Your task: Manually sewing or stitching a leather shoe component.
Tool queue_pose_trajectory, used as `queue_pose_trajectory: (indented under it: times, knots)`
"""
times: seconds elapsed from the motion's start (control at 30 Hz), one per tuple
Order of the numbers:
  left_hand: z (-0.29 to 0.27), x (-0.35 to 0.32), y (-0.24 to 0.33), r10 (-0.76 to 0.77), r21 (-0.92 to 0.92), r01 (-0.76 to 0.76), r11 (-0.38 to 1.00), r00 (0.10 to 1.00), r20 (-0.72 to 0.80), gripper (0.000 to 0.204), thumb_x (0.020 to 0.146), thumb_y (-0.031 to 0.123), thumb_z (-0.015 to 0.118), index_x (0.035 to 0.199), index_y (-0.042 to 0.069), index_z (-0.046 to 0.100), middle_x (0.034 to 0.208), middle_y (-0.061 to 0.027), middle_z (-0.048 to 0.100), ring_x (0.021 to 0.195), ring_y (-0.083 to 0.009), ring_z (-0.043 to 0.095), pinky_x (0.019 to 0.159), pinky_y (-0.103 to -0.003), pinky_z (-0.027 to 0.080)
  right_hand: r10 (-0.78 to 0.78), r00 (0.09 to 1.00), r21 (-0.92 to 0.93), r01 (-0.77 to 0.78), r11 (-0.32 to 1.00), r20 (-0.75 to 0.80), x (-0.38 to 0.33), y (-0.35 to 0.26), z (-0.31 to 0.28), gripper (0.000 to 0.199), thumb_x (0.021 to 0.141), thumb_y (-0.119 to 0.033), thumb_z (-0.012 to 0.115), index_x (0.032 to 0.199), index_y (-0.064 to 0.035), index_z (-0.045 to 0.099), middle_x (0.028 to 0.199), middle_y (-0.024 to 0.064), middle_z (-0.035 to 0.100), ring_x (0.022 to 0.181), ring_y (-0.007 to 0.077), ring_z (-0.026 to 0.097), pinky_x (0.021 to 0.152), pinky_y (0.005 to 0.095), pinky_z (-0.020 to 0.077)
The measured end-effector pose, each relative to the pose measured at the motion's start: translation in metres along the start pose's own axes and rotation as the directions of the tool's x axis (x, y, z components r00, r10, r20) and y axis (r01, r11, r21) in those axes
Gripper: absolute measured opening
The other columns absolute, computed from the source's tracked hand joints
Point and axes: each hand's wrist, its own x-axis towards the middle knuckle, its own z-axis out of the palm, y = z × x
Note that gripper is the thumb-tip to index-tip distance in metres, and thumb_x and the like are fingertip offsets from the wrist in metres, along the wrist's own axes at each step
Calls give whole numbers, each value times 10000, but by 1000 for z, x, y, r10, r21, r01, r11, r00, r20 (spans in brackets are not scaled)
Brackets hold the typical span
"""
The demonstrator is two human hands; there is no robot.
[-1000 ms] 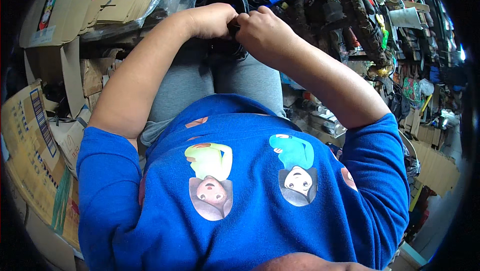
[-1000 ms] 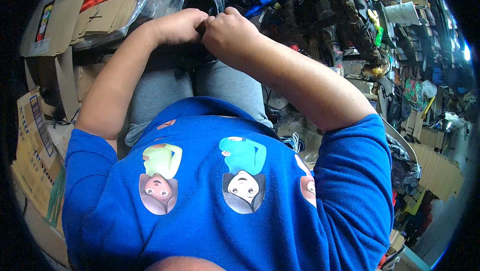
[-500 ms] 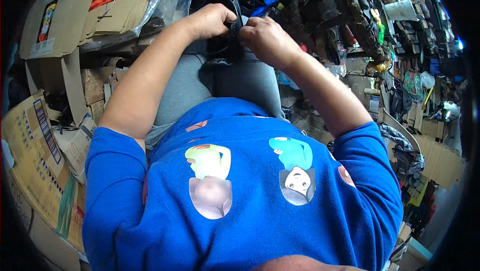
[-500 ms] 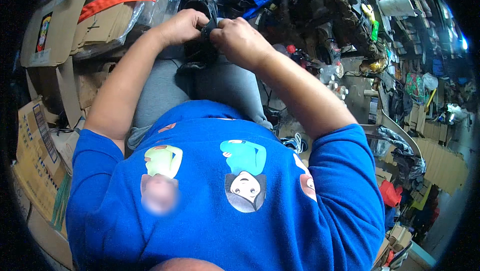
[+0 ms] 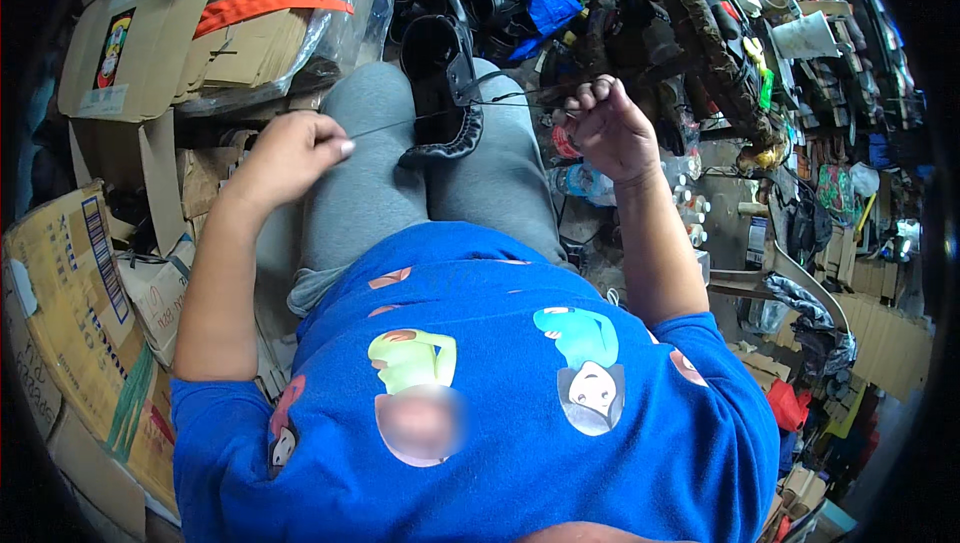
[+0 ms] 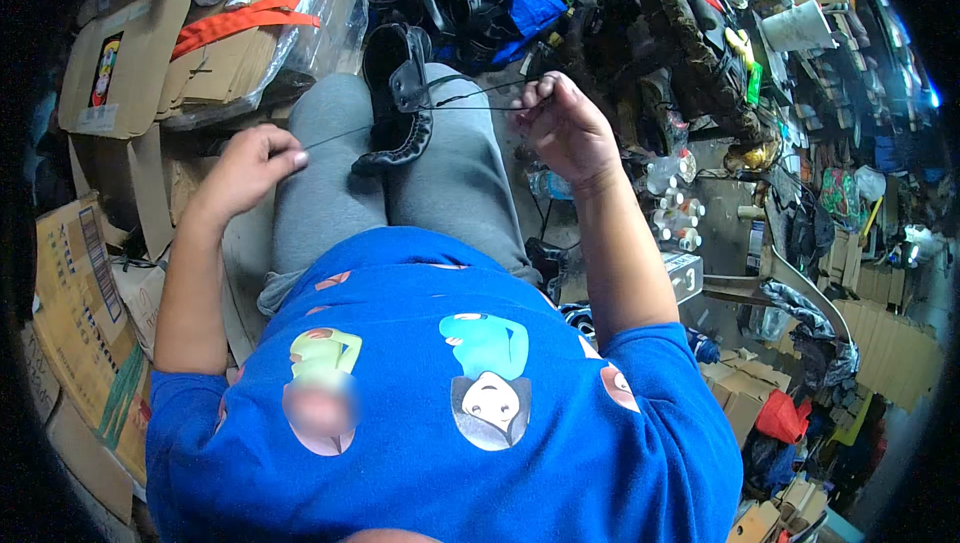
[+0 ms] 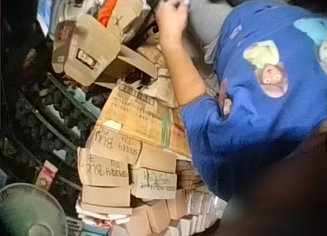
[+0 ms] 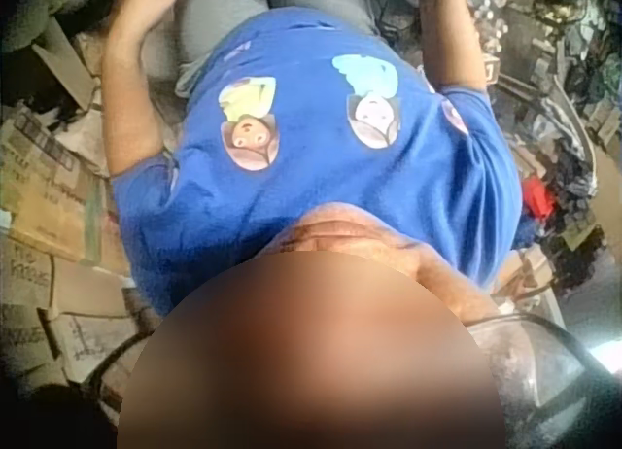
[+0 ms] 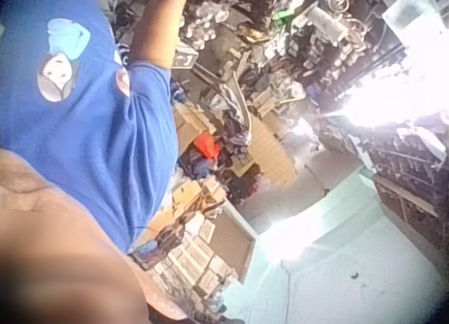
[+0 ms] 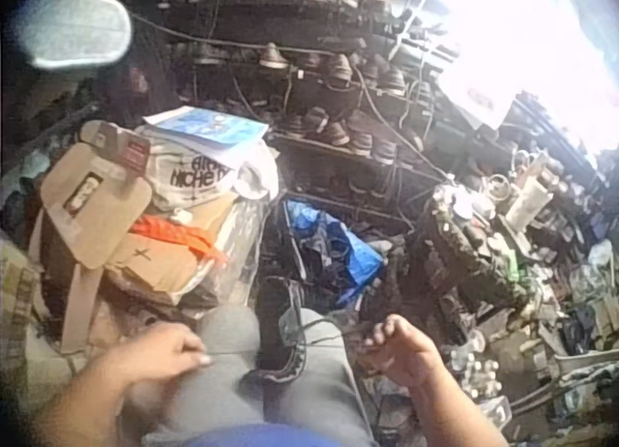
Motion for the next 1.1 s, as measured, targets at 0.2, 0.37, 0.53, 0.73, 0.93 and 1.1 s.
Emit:
queue_pose_trajectory:
  times: [0.2, 0.37, 0.53, 0.73, 0.93, 1.1]
  knots:
    - [20, 50, 38, 95, -724, -323, 610, 936, -338, 356, 942, 319, 495, 729, 38, 551, 852, -45, 557, 788, -186, 528, 739, -312, 414, 52, 997, 106, -45, 993, -60, -5, 12, 4, 186, 901, -260, 563, 987, -95, 571, 655, -31, 439, 728, 129, 451, 707, 282, 377]
    - [38, 76, 58, -36, -913, -138, -385, 990, -135, 399, 952, 351, 466, 629, 119, 437, 625, -18, 394, 631, -175, 418, 643, -326, 372, -128, 977, -964, -138, 229, -170, 0, 38, 32, 290, 884, -281, 585, 960, -7, 640, 734, 104, 624, 697, 194, 605, 649, 331, 461]
    - [37, 100, 26, 40, -970, -112, -216, 992, -123, 429, 949, 337, 476, 589, 146, 344, 544, 10, 306, 513, -129, 303, 584, -294, 312, -145, 987, -895, 1, -447, 74, 2, 43, 47, 278, 845, -297, 597, 741, -39, 598, 673, 168, 604, 674, 349, 610, 625, 452, 476]
    - [28, 102, 28, -76, -988, -112, -104, 992, -104, 424, 947, 330, 482, 584, 155, 352, 516, 26, 276, 462, -114, 264, 574, -293, 308, -132, 978, -934, 107, -340, 160, 0, 45, 34, 311, 855, -299, 575, 674, -47, 554, 615, 162, 569, 629, 357, 583, 593, 461, 457]
    - [19, 104, 11, -101, -994, -80, -72, 992, -73, 411, 940, 294, 496, 580, 155, 354, 502, 29, 272, 445, -113, 252, 577, -300, 321, -47, 986, -917, 132, -376, 161, -5, 34, 22, 298, 854, -252, 577, 650, -39, 541, 620, 160, 572, 628, 348, 580, 594, 456, 451]
    - [6, 100, 4, -167, -993, -31, -113, 986, -11, 384, 931, 324, 508, 610, 129, 433, 597, -21, 458, 469, -147, 382, 638, -368, 439, -11, 1000, -973, 18, -230, 21, -6, 35, 5, 232, 849, -274, 596, 813, -48, 632, 721, 131, 618, 709, 302, 606, 643, 411, 461]
